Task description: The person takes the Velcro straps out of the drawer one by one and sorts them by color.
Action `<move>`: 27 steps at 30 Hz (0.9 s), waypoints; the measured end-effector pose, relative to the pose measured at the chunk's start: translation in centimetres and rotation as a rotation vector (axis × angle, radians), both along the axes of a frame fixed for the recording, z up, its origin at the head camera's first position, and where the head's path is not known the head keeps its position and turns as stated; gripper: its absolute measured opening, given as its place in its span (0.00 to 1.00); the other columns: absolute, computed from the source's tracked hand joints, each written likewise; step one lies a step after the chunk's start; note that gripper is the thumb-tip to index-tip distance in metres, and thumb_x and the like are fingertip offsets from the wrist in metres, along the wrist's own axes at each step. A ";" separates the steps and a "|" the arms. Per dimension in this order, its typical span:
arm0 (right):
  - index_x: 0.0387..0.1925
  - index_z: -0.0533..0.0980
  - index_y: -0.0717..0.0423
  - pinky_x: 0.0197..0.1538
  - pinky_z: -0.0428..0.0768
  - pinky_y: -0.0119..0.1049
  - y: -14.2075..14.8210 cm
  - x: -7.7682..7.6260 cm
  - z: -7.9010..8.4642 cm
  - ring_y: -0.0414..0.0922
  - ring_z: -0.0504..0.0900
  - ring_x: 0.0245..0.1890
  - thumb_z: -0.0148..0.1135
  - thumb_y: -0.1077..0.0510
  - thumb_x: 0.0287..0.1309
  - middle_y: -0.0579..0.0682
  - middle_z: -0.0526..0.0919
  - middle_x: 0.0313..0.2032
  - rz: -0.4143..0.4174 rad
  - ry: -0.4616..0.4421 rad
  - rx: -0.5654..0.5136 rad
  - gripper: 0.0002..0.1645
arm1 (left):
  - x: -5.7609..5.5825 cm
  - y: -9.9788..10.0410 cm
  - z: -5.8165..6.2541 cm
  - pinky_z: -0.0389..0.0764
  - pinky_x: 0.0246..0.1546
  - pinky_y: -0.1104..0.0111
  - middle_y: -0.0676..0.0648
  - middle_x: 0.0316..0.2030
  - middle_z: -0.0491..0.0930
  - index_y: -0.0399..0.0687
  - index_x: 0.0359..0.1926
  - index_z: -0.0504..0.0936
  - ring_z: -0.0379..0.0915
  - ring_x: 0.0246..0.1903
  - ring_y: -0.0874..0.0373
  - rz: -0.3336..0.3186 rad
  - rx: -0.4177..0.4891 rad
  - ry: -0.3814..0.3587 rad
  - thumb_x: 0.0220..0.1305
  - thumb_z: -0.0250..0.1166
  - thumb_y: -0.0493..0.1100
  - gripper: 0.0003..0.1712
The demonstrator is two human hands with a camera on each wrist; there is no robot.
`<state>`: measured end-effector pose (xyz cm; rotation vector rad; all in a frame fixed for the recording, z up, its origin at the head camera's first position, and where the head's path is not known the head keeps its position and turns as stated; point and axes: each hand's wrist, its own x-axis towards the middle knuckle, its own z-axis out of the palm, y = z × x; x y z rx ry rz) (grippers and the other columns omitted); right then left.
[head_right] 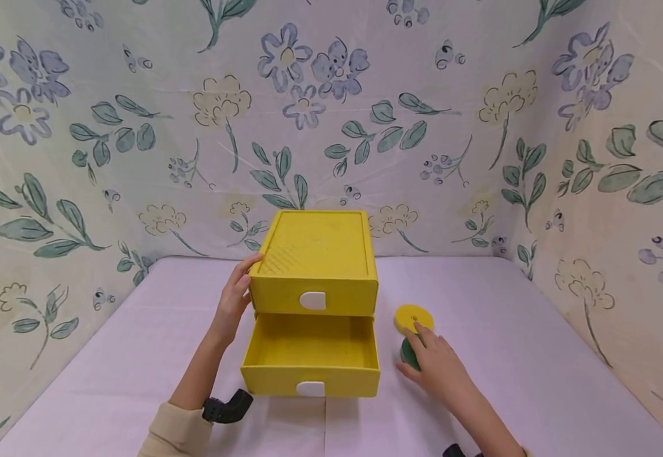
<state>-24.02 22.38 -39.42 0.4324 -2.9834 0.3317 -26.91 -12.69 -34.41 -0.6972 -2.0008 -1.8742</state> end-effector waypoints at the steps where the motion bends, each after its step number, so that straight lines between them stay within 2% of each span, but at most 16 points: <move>1: 0.61 0.64 0.60 0.57 0.63 0.62 -0.2 0.2 0.2 0.65 0.64 0.59 0.61 0.42 0.50 0.67 0.61 0.62 0.005 0.024 0.002 0.41 | 0.0 0.0 0.0 0.55 0.61 0.41 0.49 0.69 0.49 0.52 0.64 0.60 0.50 0.66 0.45 0.000 0.000 0.000 0.67 0.41 0.51 0.26; 6: 0.60 0.66 0.59 0.63 0.56 0.60 -1.0 1.3 1.0 0.60 0.63 0.61 0.59 0.44 0.53 0.63 0.63 0.62 0.027 0.137 0.001 0.36 | 0.0 -0.1 -0.1 0.55 0.61 0.41 0.49 0.69 0.49 0.52 0.64 0.60 0.52 0.66 0.45 0.005 0.002 0.000 0.68 0.41 0.50 0.25; 11: 0.60 0.67 0.55 0.66 0.54 0.55 -1.8 2.3 1.7 0.55 0.62 0.63 0.56 0.46 0.56 0.58 0.64 0.63 0.049 0.216 -0.006 0.32 | -0.1 -0.1 -0.1 0.55 0.61 0.41 0.49 0.69 0.50 0.51 0.64 0.60 0.53 0.65 0.45 0.007 0.004 -0.002 0.67 0.40 0.50 0.25; 13: 0.60 0.66 0.53 0.69 0.49 0.50 -1.9 2.7 1.8 0.53 0.62 0.63 0.55 0.47 0.57 0.56 0.65 0.63 0.064 0.262 -0.001 0.30 | -0.1 -0.1 -0.1 0.55 0.61 0.41 0.48 0.69 0.49 0.51 0.64 0.60 0.53 0.65 0.44 0.003 0.005 -0.003 0.68 0.40 0.50 0.25; 15: 0.61 0.66 0.52 0.72 0.40 0.41 -2.0 3.1 1.9 0.52 0.62 0.63 0.54 0.48 0.58 0.54 0.66 0.63 0.081 0.318 0.001 0.30 | 0.0 0.0 -0.1 0.55 0.61 0.41 0.48 0.69 0.49 0.51 0.64 0.60 0.53 0.65 0.44 0.001 0.005 -0.002 0.67 0.40 0.50 0.25; 19: 0.60 0.66 0.52 0.68 0.27 0.25 -2.2 3.6 2.1 0.50 0.65 0.61 0.56 0.51 0.56 0.53 0.68 0.61 0.130 0.460 -0.008 0.29 | 0.0 0.0 0.0 0.55 0.61 0.41 0.48 0.69 0.49 0.51 0.64 0.59 0.51 0.66 0.44 0.000 0.003 -0.001 0.67 0.40 0.50 0.26; 22: 0.60 0.67 0.52 0.68 0.29 0.23 -2.3 4.1 2.4 0.49 0.67 0.59 0.57 0.52 0.55 0.51 0.70 0.60 0.166 0.540 -0.024 0.29 | 0.0 0.0 0.0 0.54 0.61 0.41 0.48 0.69 0.49 0.51 0.64 0.60 0.51 0.66 0.44 0.002 0.003 -0.002 0.67 0.41 0.50 0.26; 27: 0.61 0.66 0.50 0.68 0.33 0.22 -3.0 5.0 3.0 0.47 0.68 0.58 0.53 0.51 0.58 0.49 0.70 0.60 0.210 0.604 -0.060 0.28 | 0.0 0.0 0.1 0.54 0.61 0.41 0.49 0.69 0.49 0.51 0.64 0.60 0.51 0.66 0.45 0.003 0.002 -0.001 0.67 0.41 0.51 0.26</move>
